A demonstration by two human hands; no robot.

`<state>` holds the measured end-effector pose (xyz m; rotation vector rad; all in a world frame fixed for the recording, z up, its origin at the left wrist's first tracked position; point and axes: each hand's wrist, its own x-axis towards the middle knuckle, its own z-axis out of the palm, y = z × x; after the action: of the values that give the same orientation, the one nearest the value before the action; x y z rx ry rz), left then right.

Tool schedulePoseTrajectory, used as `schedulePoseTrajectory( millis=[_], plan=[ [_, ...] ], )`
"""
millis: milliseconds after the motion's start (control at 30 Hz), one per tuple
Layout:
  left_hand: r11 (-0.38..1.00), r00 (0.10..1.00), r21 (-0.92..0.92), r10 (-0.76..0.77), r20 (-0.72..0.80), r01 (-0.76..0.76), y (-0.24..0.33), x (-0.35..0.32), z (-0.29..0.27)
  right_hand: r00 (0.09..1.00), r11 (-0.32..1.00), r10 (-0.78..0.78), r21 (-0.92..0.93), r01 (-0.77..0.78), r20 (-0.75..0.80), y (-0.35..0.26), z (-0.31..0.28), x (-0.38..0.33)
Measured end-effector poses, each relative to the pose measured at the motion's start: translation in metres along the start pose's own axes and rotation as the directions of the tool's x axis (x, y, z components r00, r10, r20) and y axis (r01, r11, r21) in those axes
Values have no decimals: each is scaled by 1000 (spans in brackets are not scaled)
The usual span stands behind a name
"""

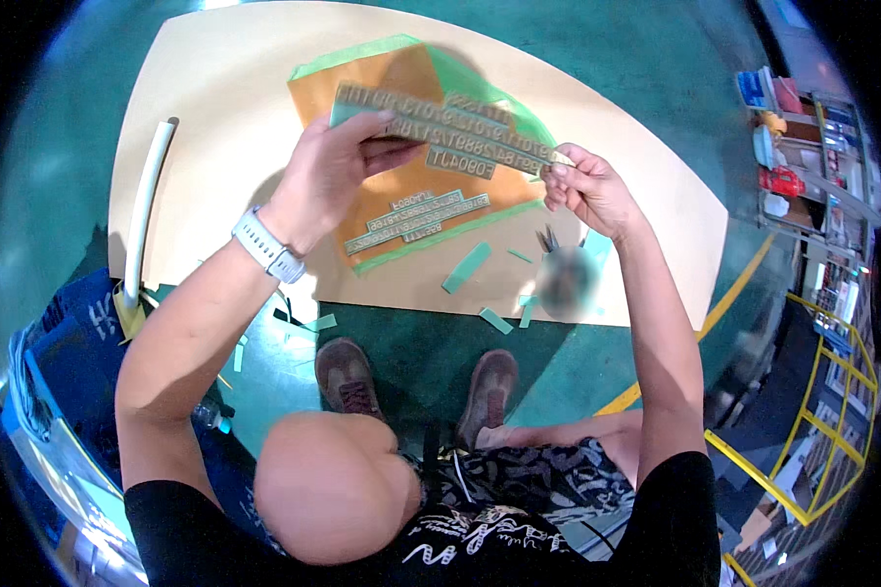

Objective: The person cuts out several individual stickers from a larger sheet of green printed material using a pair of scissors.

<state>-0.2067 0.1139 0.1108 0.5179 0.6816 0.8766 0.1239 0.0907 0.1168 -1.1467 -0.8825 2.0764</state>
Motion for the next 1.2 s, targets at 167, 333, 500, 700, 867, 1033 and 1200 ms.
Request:
schedulePoseTrajectory(
  millis=[167, 333, 500, 700, 867, 1033, 1200],
  plan=[
    [985, 987, 139, -88, -137, 107, -26, -4, -66, 948, 966, 119, -188, -179, -295, 4, 10, 34],
    [899, 962, 401, -73, -264, 178, -64, 6, -87, 927, 944, 173, -211, -252, -332, 27, -29, 61],
    [772, 947, 582, -76, -314, 254, -90, 11, -98, 905, 957, 150, -172, -234, -398, 54, -60, 80],
    [580, 935, 766, 20, -355, 278, -117, 17, -104, 896, 945, 108, -236, -227, -431, 84, -87, 99],
    [454, 921, 846, 120, -370, 280, -133, 25, -103, 907, 907, 19, -374, -193, -421, 98, -100, 109],
    [378, 918, 872, 116, -378, 311, -144, 33, -101, 897, 859, -37, -472, -196, -440, 105, -110, 111],
    [315, 915, 888, 117, -386, 335, -147, 36, -103, 900, 868, -32, -459, -191, -435, 103, -106, 110]
  ],
)
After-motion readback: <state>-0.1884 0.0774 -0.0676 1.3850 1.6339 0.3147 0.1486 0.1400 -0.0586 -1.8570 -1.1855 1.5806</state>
